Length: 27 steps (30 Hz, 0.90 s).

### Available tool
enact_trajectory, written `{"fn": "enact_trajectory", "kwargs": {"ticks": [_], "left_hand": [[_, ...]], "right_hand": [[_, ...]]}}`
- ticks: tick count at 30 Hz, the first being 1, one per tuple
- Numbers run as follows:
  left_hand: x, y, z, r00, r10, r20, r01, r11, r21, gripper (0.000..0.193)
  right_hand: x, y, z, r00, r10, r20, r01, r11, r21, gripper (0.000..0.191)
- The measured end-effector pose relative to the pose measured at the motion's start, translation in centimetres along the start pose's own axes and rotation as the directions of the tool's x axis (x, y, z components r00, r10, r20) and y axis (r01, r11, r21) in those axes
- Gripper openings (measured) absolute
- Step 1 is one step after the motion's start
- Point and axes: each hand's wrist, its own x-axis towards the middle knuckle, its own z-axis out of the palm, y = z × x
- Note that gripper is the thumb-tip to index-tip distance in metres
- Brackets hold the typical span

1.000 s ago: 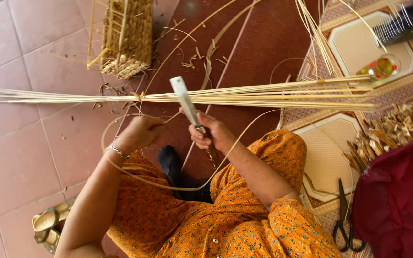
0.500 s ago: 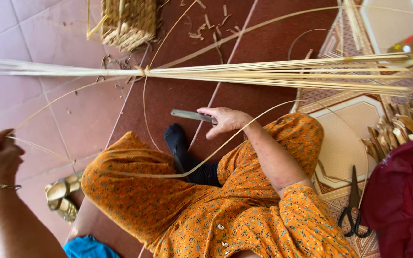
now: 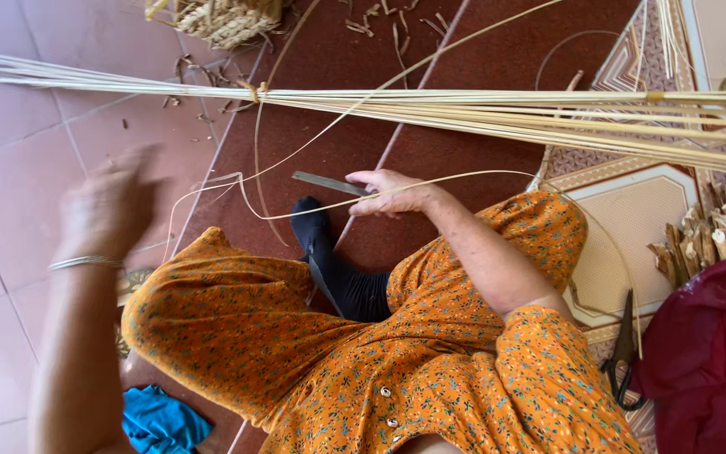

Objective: The person sits on the floor and uses a knife to split long bamboo sticks into thin strips. They repeatedly shave and separate the strips, discarding excess shavings onto the floor.

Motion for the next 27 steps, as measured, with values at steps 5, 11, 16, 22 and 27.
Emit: {"fn": "enact_trajectory", "kwargs": {"ticks": [5, 11, 16, 22, 27], "left_hand": [[4.7, 25.2, -1.1, 0.726, 0.66, -0.193, -0.684, 0.66, -0.311, 0.048], [5.7, 41.9, 1.8, 0.67, 0.703, 0.239, -0.596, 0.702, -0.391, 0.042], [4.3, 42.6, 2.6, 0.564, 0.74, -0.365, -0.752, 0.279, -0.597, 0.02], [9.0, 31.6, -3.0, 0.814, 0.324, -0.483, -0.518, 0.026, -0.855, 0.02], [16.5, 27.3, -1.7, 0.881, 0.108, -0.46, -0.458, 0.433, -0.776, 0.012]], "right_hand": [[3.1, 3.8, 1.1, 0.998, -0.069, -0.007, 0.068, 0.995, -0.075, 0.077], [4.7, 4.7, 1.7, 0.986, -0.152, -0.071, 0.127, 0.953, -0.276, 0.077], [2.2, 3.7, 1.2, 0.941, -0.335, -0.039, 0.308, 0.901, -0.304, 0.088], [1.9, 1.8, 1.9, 0.956, -0.293, -0.022, 0.278, 0.925, -0.259, 0.087], [3.1, 2.3, 1.2, 0.964, -0.266, -0.017, 0.255, 0.938, -0.237, 0.087]]}}
